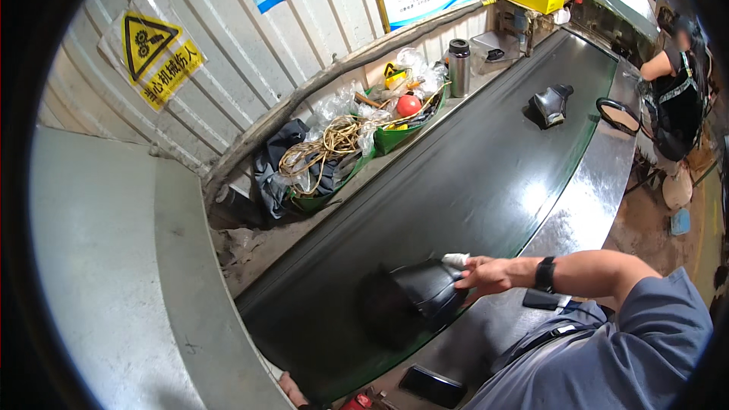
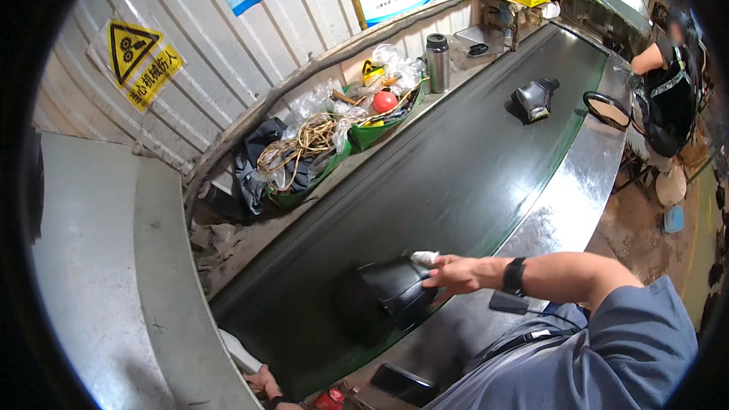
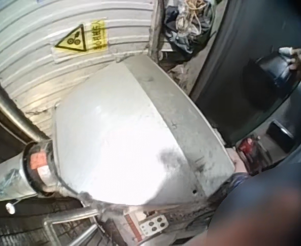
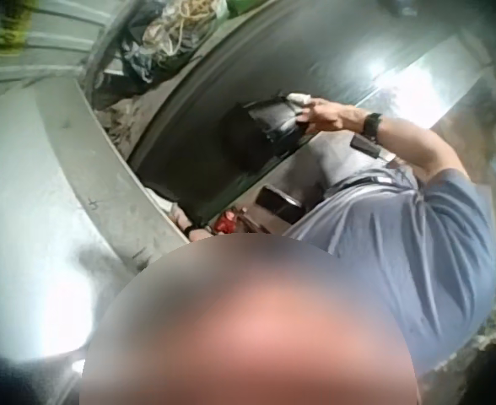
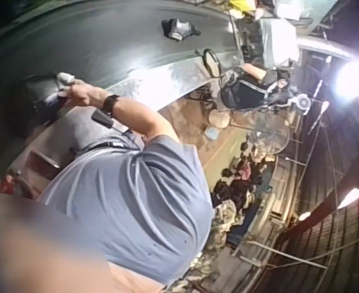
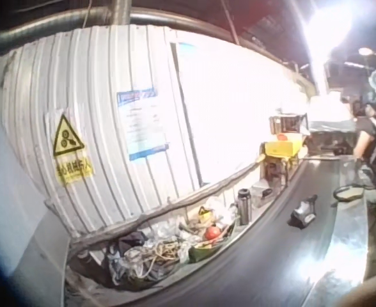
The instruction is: Operating a toe lasting machine to shape and bond the upper of a shoe to the last and insole.
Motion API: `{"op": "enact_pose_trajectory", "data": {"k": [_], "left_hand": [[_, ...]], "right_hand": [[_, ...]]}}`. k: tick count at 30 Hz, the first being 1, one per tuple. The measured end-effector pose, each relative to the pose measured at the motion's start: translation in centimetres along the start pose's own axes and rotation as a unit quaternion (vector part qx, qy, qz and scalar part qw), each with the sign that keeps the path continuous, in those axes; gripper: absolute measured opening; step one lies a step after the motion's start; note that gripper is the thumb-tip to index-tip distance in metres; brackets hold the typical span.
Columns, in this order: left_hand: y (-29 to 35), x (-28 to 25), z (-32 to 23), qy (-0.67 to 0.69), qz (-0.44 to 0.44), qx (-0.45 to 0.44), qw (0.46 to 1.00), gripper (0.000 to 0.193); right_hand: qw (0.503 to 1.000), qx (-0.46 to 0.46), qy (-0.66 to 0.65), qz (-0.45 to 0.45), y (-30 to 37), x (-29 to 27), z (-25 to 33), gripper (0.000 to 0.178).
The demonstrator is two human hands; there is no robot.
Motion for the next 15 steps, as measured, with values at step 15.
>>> {"op": "enact_pose_trajectory", "data": {"k": [15], "left_hand": [[37.9,-5.6,1.6,-0.025,-0.044,0.671,0.740,0.055]], "right_hand": [[0.982,-0.163,0.009,-0.094,17.8,-17.8,4.8,0.039]]}}
Point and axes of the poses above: each hand's wrist, its own y-axis away from the middle knuckle, its own x-axis out of the palm, z = x × y, the point moved 1 cm from there along -y, towards the middle knuckle, and after that the axes turned 14 degrees about -x, right-handed, at the moved point
